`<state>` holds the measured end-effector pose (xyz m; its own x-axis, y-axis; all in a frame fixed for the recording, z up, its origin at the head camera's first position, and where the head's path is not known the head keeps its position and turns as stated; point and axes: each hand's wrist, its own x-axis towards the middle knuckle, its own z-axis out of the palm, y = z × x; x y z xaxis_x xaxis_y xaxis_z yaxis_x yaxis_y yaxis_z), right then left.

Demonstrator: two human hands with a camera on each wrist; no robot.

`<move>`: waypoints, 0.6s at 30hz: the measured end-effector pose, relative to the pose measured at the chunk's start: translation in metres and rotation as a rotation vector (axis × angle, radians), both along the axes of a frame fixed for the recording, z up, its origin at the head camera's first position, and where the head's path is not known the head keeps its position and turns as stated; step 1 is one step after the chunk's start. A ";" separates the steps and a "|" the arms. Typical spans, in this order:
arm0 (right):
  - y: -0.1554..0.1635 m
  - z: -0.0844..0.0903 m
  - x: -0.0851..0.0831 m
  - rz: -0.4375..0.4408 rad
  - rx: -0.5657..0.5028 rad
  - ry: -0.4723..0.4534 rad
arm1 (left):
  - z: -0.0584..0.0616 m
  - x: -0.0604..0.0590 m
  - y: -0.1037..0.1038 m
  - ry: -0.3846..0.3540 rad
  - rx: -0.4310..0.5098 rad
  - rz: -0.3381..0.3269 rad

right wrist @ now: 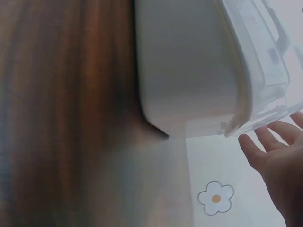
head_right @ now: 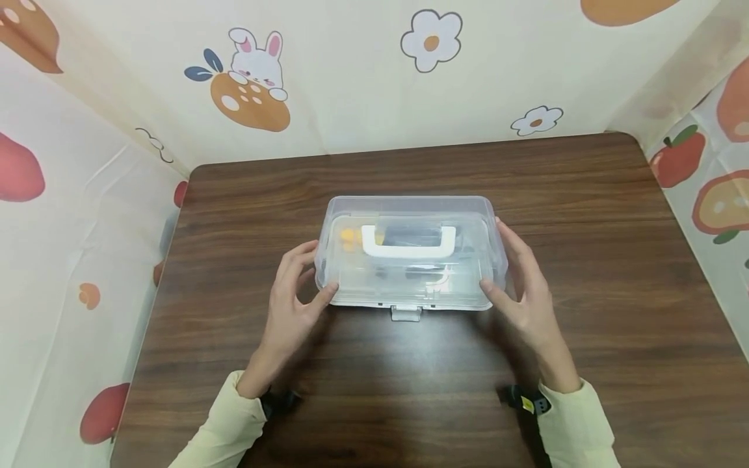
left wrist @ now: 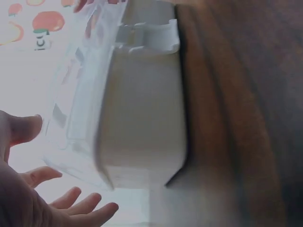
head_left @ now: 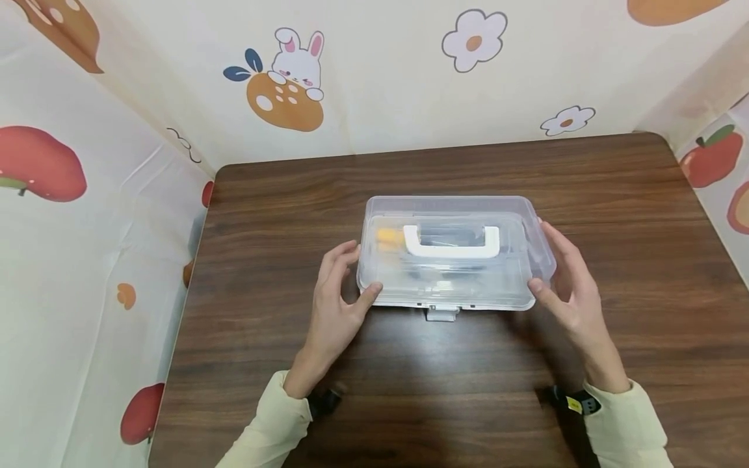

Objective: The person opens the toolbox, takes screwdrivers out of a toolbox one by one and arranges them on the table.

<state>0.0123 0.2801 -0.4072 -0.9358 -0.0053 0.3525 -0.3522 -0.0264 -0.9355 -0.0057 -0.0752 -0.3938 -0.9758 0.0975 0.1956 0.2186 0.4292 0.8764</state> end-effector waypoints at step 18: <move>0.008 0.018 -0.031 0.008 -0.106 -0.075 | 0.031 -0.049 -0.010 -0.005 0.209 -0.132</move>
